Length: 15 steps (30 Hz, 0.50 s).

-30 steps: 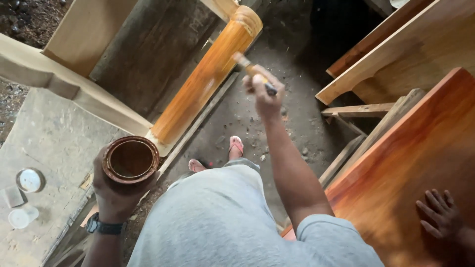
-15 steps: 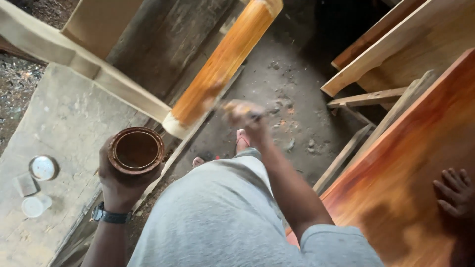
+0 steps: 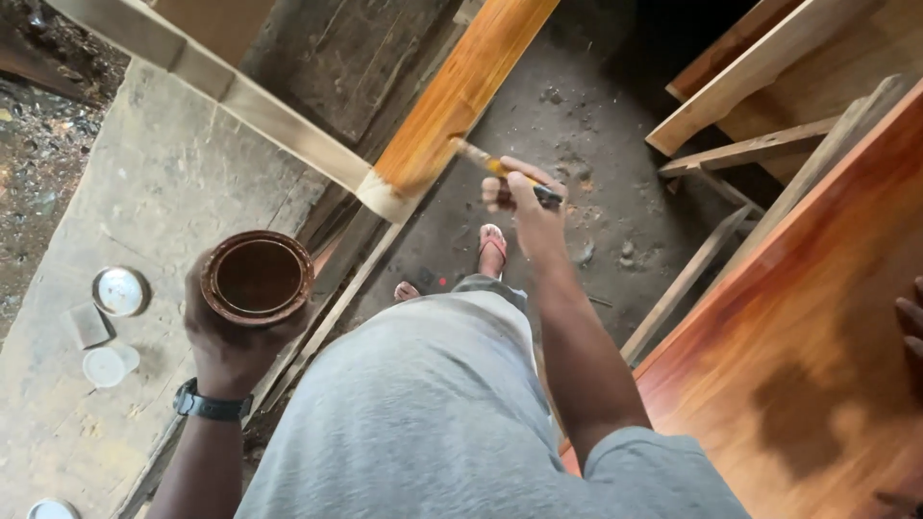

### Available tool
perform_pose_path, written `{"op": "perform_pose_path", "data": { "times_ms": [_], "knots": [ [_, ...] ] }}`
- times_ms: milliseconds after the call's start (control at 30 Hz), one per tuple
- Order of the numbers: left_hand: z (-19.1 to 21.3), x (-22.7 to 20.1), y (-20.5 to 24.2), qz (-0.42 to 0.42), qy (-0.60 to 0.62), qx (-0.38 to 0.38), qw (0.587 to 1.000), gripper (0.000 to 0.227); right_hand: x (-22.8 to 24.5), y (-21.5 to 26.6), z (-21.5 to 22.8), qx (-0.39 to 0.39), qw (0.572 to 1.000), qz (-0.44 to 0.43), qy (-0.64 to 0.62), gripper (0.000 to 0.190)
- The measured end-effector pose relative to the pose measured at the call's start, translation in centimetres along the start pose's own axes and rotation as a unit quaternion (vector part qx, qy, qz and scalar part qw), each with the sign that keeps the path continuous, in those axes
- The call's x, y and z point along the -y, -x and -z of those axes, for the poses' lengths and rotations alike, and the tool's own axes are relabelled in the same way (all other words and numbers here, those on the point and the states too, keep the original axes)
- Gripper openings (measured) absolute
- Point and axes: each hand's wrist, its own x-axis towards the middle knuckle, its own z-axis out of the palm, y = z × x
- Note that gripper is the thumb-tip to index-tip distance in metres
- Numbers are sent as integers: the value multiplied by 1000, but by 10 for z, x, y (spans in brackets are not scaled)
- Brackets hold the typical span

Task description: Applying wood stain to a wooden chair frame using a paintbrush.

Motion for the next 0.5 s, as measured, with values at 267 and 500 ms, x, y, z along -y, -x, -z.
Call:
{"op": "perform_pose_path", "data": {
  "times_ms": [267,500],
  "knots": [
    [4,7,6,-7,25,-8,1000,67,-4,12,-13,-7,1000,9,-5,29],
    [5,7,10,-3,52,-16,999,65,-6,28,-33,0,996,11,84,20]
  ]
}}
